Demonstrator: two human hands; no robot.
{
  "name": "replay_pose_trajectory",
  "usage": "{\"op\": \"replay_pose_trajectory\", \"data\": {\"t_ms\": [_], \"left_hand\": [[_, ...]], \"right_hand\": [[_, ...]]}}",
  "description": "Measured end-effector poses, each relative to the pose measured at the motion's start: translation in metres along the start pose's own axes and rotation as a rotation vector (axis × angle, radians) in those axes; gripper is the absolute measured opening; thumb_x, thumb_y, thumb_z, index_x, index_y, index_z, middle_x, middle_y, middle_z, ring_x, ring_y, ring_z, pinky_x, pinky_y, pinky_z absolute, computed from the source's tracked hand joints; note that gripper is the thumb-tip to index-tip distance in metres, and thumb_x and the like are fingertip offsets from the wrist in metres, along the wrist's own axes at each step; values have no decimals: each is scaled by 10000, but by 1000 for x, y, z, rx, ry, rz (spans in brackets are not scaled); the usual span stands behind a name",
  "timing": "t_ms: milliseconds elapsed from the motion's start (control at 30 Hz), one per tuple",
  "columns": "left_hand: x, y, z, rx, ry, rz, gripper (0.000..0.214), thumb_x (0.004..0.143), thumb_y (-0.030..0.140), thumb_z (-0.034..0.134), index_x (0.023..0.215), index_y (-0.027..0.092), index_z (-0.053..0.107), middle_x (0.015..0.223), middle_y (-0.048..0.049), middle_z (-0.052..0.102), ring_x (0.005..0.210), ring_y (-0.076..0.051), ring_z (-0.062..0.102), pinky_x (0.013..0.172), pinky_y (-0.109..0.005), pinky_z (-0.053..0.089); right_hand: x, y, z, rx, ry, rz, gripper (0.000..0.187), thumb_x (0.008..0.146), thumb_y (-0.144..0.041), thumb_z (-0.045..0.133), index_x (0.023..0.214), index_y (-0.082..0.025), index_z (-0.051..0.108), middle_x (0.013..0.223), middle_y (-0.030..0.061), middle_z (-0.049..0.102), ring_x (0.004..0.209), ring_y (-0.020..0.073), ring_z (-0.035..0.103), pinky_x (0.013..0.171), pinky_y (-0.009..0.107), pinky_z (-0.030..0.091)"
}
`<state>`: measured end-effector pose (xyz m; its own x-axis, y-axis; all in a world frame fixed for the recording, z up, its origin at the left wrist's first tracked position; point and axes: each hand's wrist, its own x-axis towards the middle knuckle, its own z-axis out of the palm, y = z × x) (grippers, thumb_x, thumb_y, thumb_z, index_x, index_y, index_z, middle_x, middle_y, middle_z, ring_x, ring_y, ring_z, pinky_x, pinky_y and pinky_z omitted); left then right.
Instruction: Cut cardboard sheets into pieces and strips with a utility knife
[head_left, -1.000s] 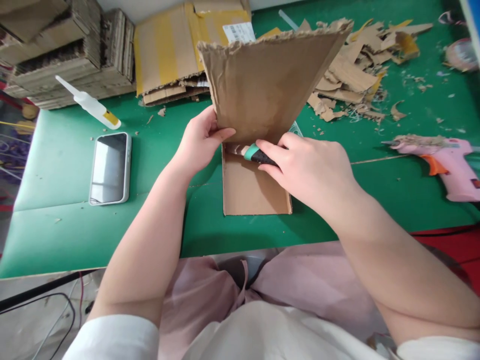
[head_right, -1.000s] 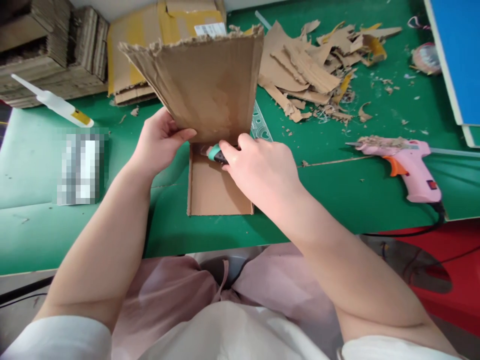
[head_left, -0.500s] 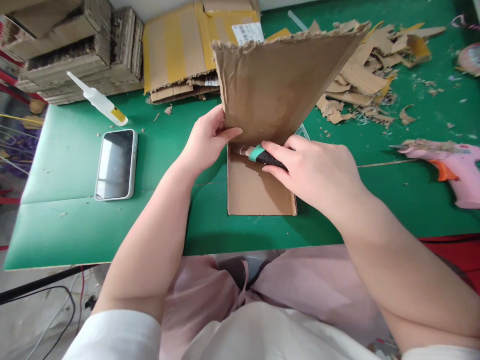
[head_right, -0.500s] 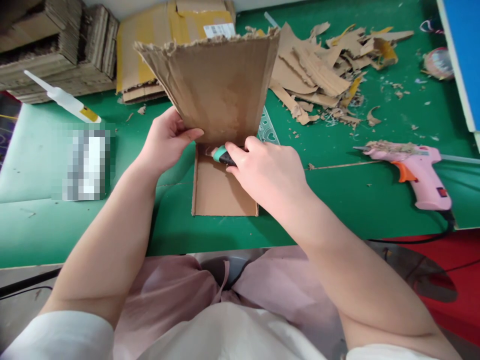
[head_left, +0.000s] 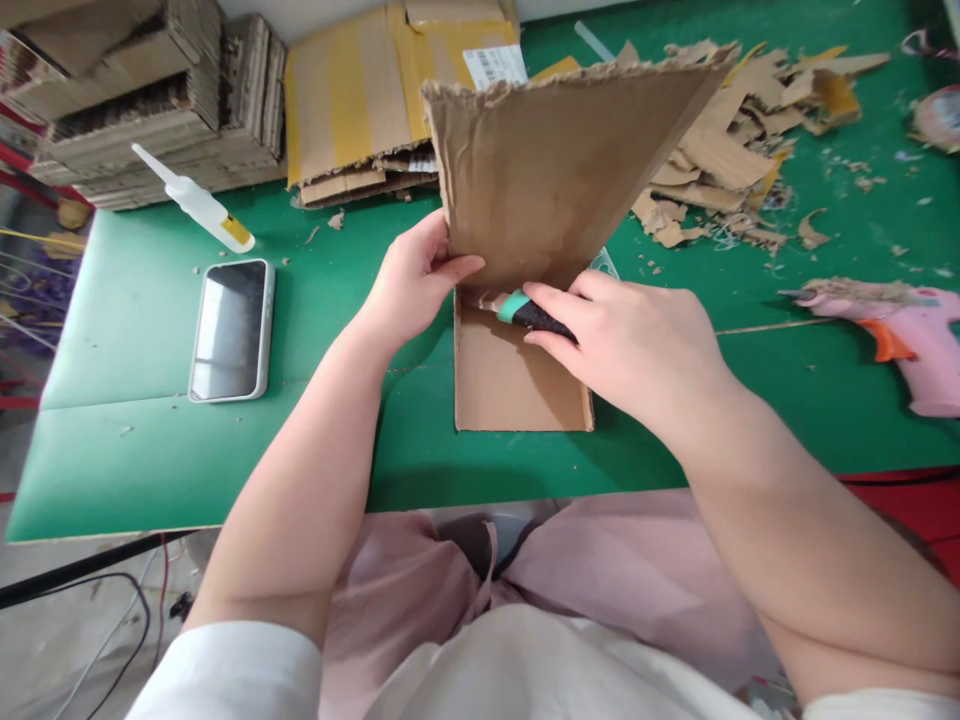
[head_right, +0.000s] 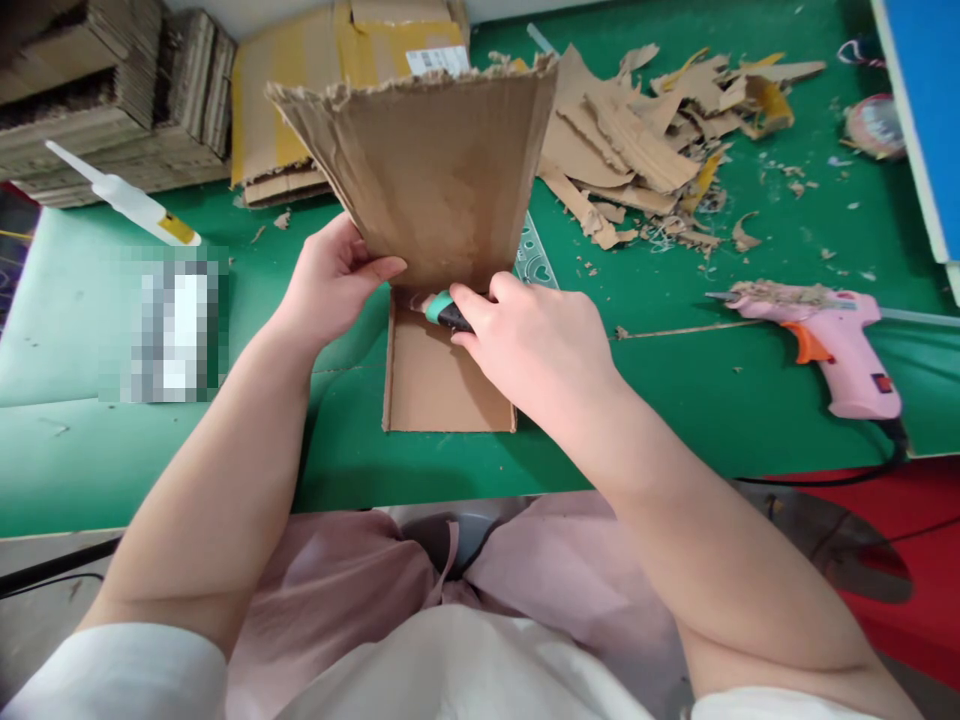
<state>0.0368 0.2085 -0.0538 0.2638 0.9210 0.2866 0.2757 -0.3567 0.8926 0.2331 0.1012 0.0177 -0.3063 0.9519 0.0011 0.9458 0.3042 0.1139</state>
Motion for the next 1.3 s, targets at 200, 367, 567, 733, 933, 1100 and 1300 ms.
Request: {"op": "replay_pose_trajectory", "data": {"t_ms": [200,367,567,733,933,1100,1300], "left_hand": [[-1,-4,-1,-20,77,-40,250,734,261,640,973,210,586,937,6,612,1125,-289,590,852,-507,516],[-1,-5,0,-112,127,-114,266,728,203,637,987,208,579,925,5,611,1136,-302,579,864,-533,504],[-1,0,-1,-113,106,-132,233,765,202,603,996,205,573,941,6,607,1125,-290,589,860,-527,505],[-1,2,-1,-17,21,-57,223,744,238,640,958,209,583,913,16,611,1091,-284,611,857,-518,510],[1,2,-1,-108,-28,-113,247,778,217,599,1020,230,554,934,14,609,1178,-304,549,915,-571,452],[0,8,-1,-112,-89,-115,238,801,218,573,1035,240,533,946,19,602,1194,-296,537,943,-577,427],[-1,15,-1,-143,-68,-146,240,757,156,606,982,223,557,927,16,609,1180,-298,547,943,-558,444]], "right_hand": [[1,1,0,2,-5,2,448,925,-448,365,1310,-270,509,960,79,633,665,159,567,509,280,188],[1,1,1,2,3,-3,449,922,-454,371,1304,-265,513,945,78,634,660,158,568,506,280,178],[1,0,1,4,-12,4,443,923,-443,372,1304,-266,513,956,76,634,666,159,570,503,281,178],[2,0,0,3,-14,0,450,923,-450,367,1309,-265,507,957,75,634,663,156,567,504,280,185],[2,0,-1,0,-32,2,451,923,-451,372,1313,-265,502,949,68,635,674,161,574,500,279,171],[2,0,0,4,-21,-4,455,927,-450,361,1312,-257,505,959,71,641,681,164,577,499,280,170],[1,0,0,10,-19,-7,451,922,-449,373,1308,-259,508,947,70,642,680,166,579,496,279,160]]}}
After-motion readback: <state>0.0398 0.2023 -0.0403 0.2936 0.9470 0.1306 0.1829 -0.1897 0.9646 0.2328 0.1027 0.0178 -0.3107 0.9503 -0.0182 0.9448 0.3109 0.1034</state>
